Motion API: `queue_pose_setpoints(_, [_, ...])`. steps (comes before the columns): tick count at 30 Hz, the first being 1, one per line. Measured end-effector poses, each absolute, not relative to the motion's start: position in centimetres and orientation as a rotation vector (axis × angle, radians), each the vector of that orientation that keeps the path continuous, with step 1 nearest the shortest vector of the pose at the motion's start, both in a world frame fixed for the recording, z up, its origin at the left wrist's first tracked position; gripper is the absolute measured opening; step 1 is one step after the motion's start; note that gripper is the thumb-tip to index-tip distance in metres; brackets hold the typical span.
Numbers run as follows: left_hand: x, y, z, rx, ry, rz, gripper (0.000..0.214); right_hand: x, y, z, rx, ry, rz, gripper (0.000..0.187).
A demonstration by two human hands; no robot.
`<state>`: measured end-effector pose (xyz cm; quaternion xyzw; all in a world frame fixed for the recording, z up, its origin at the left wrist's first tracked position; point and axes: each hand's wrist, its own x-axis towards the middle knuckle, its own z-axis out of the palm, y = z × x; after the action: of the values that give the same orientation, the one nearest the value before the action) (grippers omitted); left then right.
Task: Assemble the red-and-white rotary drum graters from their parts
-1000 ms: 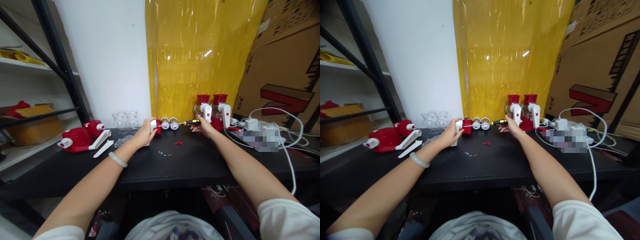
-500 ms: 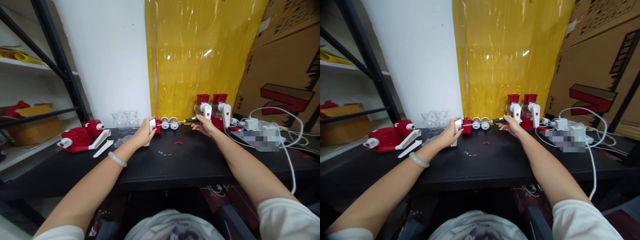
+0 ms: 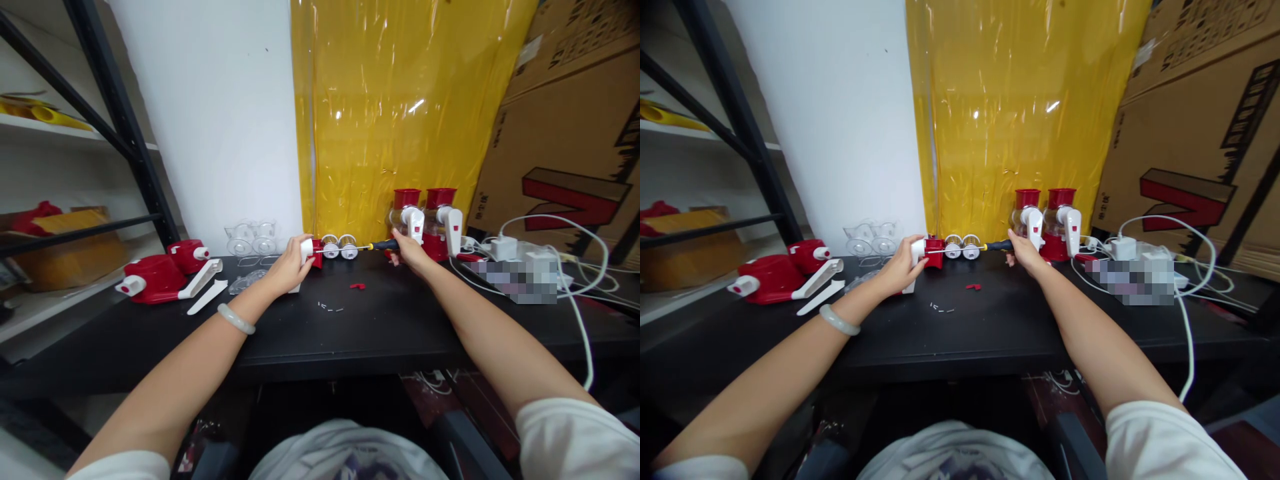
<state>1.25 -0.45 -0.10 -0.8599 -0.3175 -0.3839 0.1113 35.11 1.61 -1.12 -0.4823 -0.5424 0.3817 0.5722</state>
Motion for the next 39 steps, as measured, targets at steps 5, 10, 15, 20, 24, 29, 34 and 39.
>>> queue_pose_setpoints(5, [1.28,-0.36,-0.13,-2.542,-0.939,-1.155,0.052,34.99,1.29,-0.85,-0.916,-1.181,1.155,0.010])
queue_pose_setpoints(10, [1.23,-0.37,-0.15,-2.561,-0.981,-1.203,0.053,35.04,0.70,-0.62,-0.744,-1.193,1.197,0.011])
queue_pose_setpoints(15, [1.07,-0.16,-0.22,-2.570,-0.996,-1.229,0.052,35.23,0.85,-0.84,-0.766,-1.230,1.192,0.016])
queue_pose_setpoints(20, [1.06,-0.11,-0.22,-2.573,-0.978,-1.238,0.052,35.19,1.09,-0.96,-0.849,-1.264,1.155,0.022])
queue_pose_setpoints(24, [1.14,-0.18,-0.24,-2.572,-0.968,-1.241,0.051,35.14,1.27,-1.07,-0.912,-1.306,1.039,0.034])
queue_pose_setpoints(29, [1.15,-0.12,-0.32,-2.576,-0.954,-1.253,0.051,35.18,1.57,-1.42,-0.971,-1.391,0.862,0.042])
queue_pose_setpoints(34, [1.23,-0.17,-0.28,-2.581,-0.960,-1.251,0.052,34.84,1.39,-1.07,-1.003,-1.278,0.997,0.025])
queue_pose_setpoints(39, [1.28,-0.27,-0.26,-2.591,-0.978,-1.272,0.051,34.73,0.71,-0.56,-0.831,-1.222,1.132,0.017])
